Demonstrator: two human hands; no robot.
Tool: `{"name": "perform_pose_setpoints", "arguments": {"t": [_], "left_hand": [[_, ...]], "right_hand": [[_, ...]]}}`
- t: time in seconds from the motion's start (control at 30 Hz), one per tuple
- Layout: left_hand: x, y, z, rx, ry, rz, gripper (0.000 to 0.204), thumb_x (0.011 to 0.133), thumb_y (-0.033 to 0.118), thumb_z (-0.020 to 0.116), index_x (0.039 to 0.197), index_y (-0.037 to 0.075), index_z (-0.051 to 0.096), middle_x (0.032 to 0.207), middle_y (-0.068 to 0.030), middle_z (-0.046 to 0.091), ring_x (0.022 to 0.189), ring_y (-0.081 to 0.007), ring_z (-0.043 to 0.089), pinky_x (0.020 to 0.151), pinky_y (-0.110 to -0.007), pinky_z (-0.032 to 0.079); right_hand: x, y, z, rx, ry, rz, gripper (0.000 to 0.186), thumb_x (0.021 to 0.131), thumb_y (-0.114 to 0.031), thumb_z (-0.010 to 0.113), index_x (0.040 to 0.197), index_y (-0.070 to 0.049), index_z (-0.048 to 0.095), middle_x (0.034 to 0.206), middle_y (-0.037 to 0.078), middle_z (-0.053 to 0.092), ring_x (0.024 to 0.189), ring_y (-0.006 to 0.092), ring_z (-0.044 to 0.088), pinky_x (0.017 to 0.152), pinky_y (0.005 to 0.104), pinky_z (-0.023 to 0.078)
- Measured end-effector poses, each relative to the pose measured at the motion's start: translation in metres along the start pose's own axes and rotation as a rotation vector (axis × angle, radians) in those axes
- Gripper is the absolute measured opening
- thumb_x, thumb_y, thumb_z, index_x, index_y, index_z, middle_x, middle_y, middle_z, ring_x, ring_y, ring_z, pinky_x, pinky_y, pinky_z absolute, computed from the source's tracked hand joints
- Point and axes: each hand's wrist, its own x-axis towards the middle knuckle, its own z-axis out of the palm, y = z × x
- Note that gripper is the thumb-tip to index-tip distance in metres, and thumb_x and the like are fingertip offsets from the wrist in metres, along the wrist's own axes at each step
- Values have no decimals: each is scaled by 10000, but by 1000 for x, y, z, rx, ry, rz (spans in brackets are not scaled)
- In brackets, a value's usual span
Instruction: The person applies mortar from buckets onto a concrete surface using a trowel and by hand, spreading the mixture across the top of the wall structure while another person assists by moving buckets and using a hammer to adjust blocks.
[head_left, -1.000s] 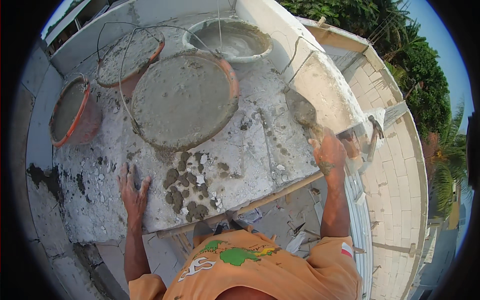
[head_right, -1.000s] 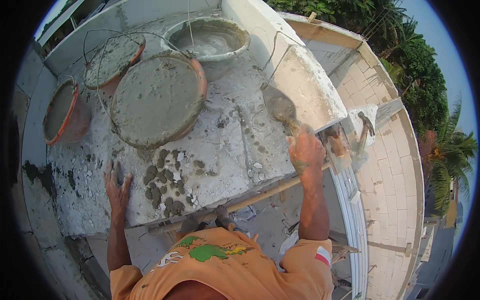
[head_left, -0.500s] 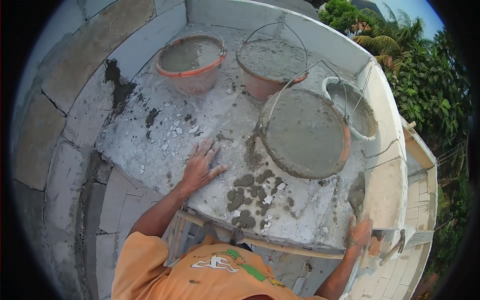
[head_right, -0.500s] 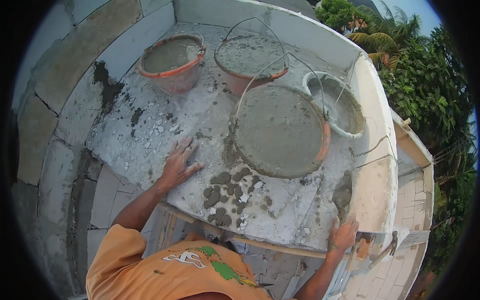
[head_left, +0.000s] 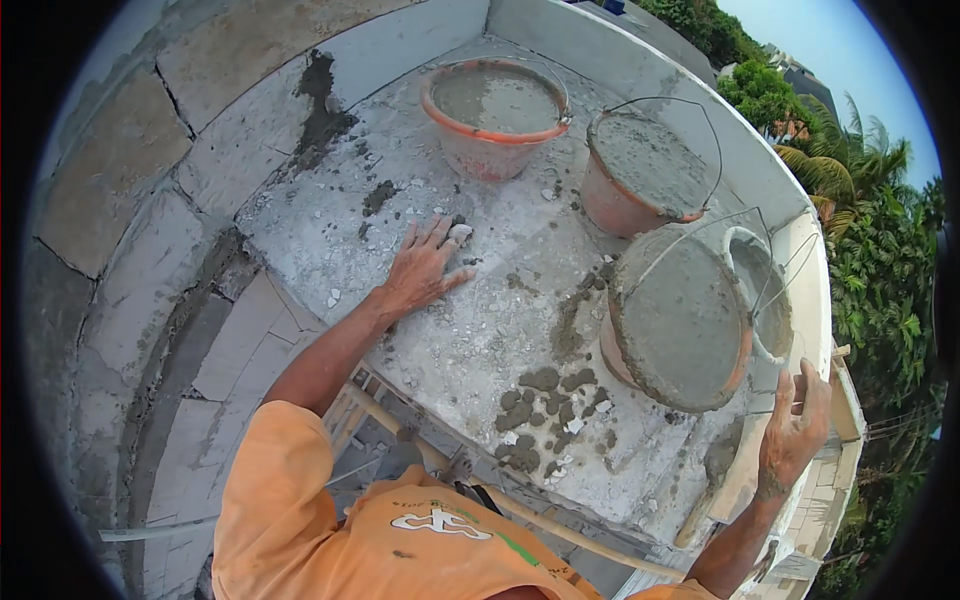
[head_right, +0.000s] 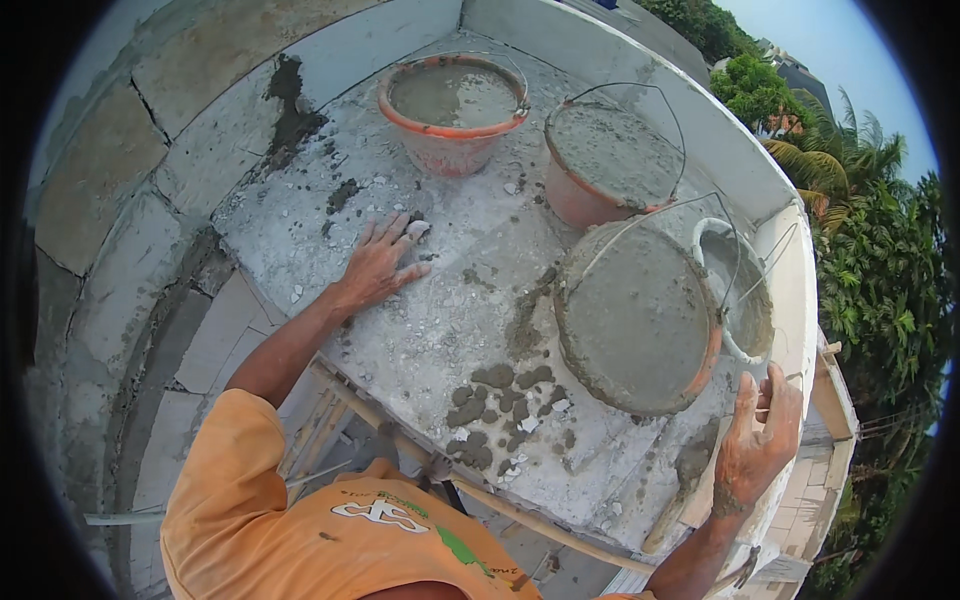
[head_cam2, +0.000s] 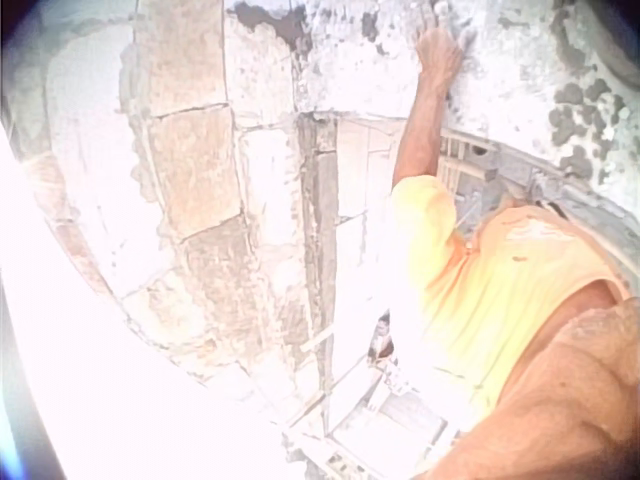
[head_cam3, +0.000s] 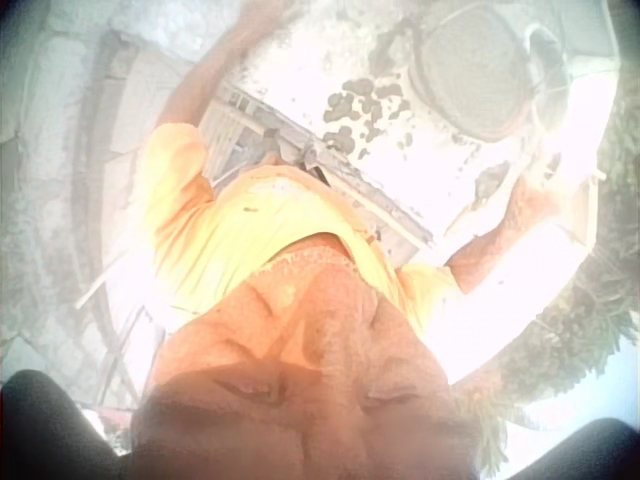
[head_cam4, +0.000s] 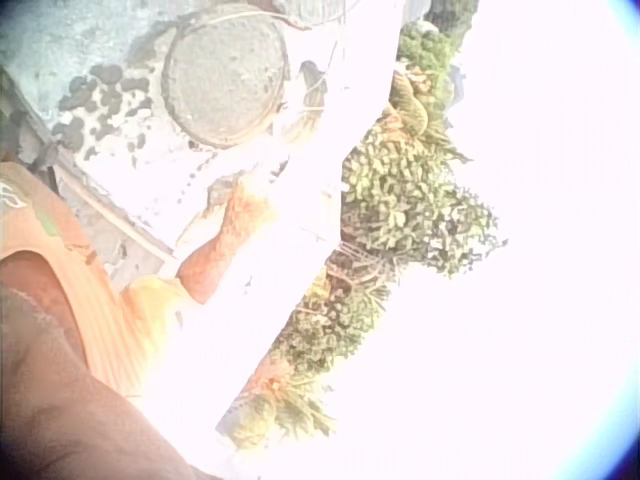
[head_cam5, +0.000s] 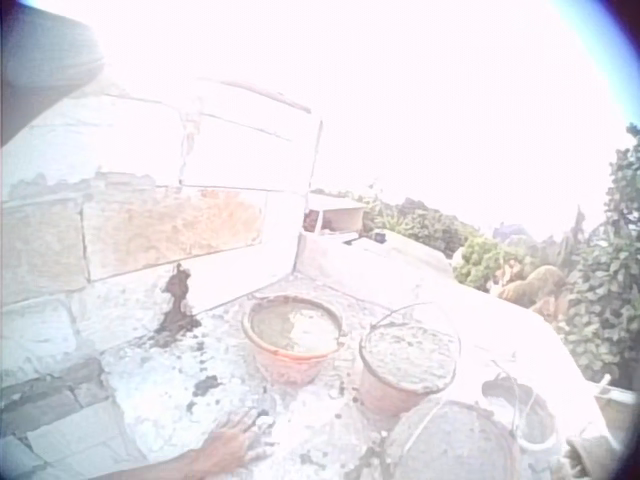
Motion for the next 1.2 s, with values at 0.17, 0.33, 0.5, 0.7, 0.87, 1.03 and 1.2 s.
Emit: {"name": "perform_pose_setpoints", "arguments": {"t": [0.17, 0.33, 0.5, 0.7, 0.87, 1.03, 1.2], "left_hand": [[27, -76, -8, 86, 234, -369, 637, 949, 485, 548, 1396, 32, 496, 1503, -250, 363, 1435, -409, 280, 1182, -555, 158], [43, -75, -3, -79, 135, -351, 687, 945, 534, 520, 1421, 41, 476, 1524, -261, 330, 1448, -403, 256, 1186, -558, 129], [63, -64, 0, -86, 47, -348, 777, 920, 596, 516, 1456, 40, 434, 1537, -270, 309, 1469, -389, 216, 1196, -549, 90], [61, -73, 4, -70, 90, -252, 796, 924, 608, 500, 1424, -9, 453, 1514, -281, 338, 1462, -398, 224, 1188, -581, 31], [60, -74, 2, -37, -17, -274, 827, 896, 602, 556, 1475, 33, 395, 1547, -265, 290, 1475, -380, 197, 1200, -551, 29], [56, -79, 3, -72, 3, -248, 824, 907, 604, 538, 1460, 8, 402, 1547, -279, 271, 1478, -388, 180, 1188, -579, 16], [61, -77, 1, -67, 12, -227, 828, 913, 601, 533, 1447, -20, 408, 1537, -297, 274, 1478, -405, 165, 1179, -600, 13]], "right_hand": [[57, -39, 11, -14, 84, -128, 270, 925, -142, 680, 1151, 1, 641, 942, 101, 630, 776, 195, 590, 692, 331, 484], [136, -78, 33, 157, -20, -153, 321, 925, -242, 690, 1138, -5, 656, 933, 93, 641, 794, 174, 611, 742, 323, 508], [231, -106, 87, -97, -242, -219, 523, 851, -400, 725, 1167, 9, 647, 1031, 215, 681, 945, 321, 670, 844, 417, 515], [317, -94, 179, -301, -267, -473, 551, 793, -418, 765, 1043, 44, 599, 933, 242, 642, 914, 381, 638, 824, 449, 502], [337, -108, 211, -117, -497, -263, 535, 761, -334, 790, 1032, 75, 578, 834, 202, 601, 723, 327, 602, 678, 432, 501], [329, -135, 211, 59, -787, -28, 583, 775, -294, 778, 1218, 43, 605, 751, 87, 572, 542, 144, 510, 434, 306, 404], [326, -125, 211, 58, -797, -18, 456, 830, -245, 699, 1191, 28, 647, 944, 190, 679, 729, 209, 623, 540, 332, 485]]}}
